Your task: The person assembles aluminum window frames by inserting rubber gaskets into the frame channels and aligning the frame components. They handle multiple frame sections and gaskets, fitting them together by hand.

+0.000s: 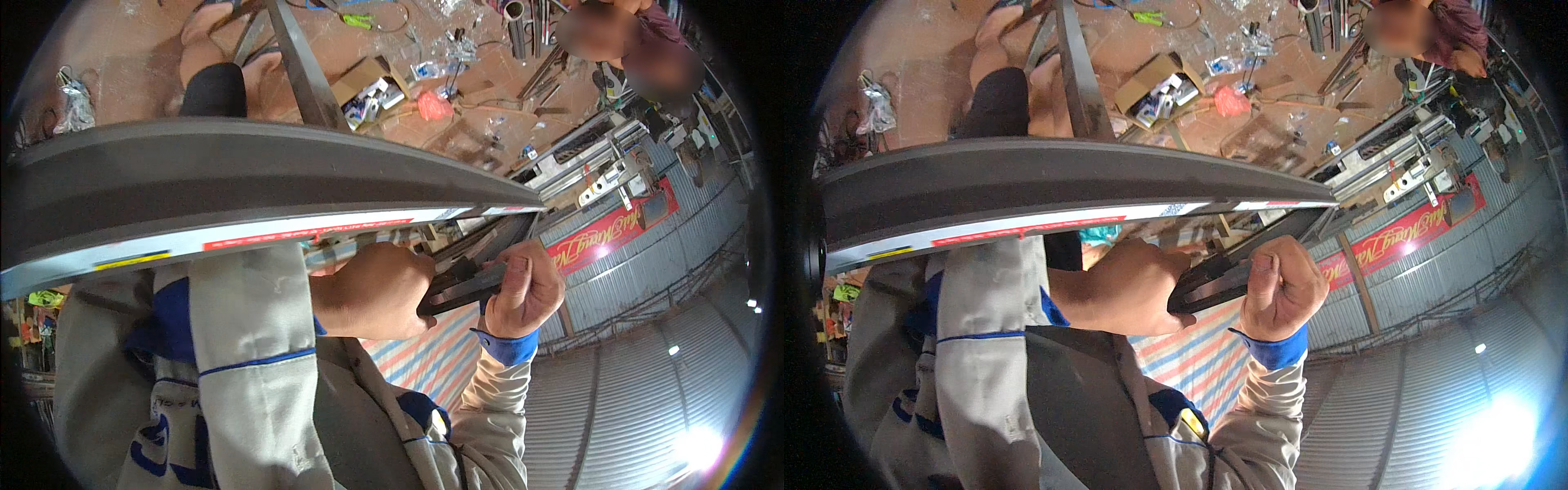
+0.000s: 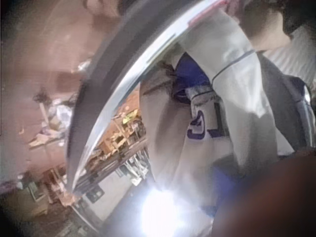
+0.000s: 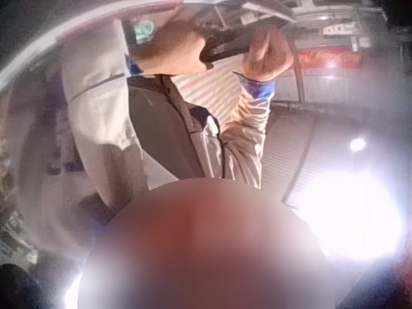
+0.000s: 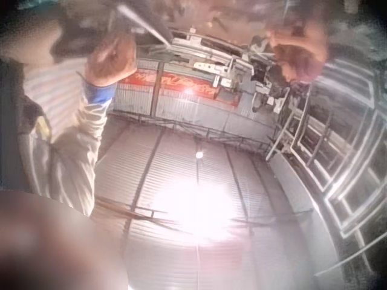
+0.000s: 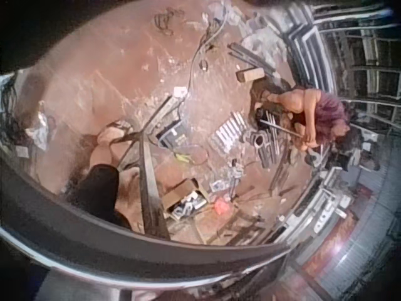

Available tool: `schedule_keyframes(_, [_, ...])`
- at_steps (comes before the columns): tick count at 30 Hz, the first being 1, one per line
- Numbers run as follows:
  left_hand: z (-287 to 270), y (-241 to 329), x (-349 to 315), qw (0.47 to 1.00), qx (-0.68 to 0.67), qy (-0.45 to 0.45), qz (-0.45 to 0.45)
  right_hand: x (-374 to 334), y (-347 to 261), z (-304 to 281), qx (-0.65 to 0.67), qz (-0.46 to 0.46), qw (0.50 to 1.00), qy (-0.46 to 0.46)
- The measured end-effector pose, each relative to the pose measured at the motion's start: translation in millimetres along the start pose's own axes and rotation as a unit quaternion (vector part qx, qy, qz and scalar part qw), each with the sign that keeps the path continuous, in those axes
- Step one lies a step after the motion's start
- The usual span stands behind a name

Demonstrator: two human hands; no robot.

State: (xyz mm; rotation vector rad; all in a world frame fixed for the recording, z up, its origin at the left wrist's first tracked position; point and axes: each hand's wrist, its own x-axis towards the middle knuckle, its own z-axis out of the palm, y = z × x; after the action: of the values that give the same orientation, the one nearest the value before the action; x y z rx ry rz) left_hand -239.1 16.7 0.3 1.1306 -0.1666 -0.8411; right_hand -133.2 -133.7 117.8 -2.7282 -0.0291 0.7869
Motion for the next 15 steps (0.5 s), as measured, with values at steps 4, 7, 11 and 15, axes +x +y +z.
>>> schedule_keyframes(4, [3, -2, 3, 0.999, -0.001, -0.038, 0.013, -10, 3, -3, -0.007, 0.013, 1.000, 0.021])
schedule_keyframes(7, [9, -2, -1, 0.999, -0.010, -0.026, 0.030, -12, 1, -5, -0.042, -0.010, 0.999, 0.027])
schedule_keyframes(11, [2, -1, 0, 0.998, -0.014, -0.056, 0.032, -16, 1, -3, -0.027, 0.006, 0.999, 0.030])
schedule_keyframes(15, [0, -3, -1, 0.996, -0.019, -0.023, 0.084, -13, 3, -8, -0.023, -0.010, 0.999, 0.031])
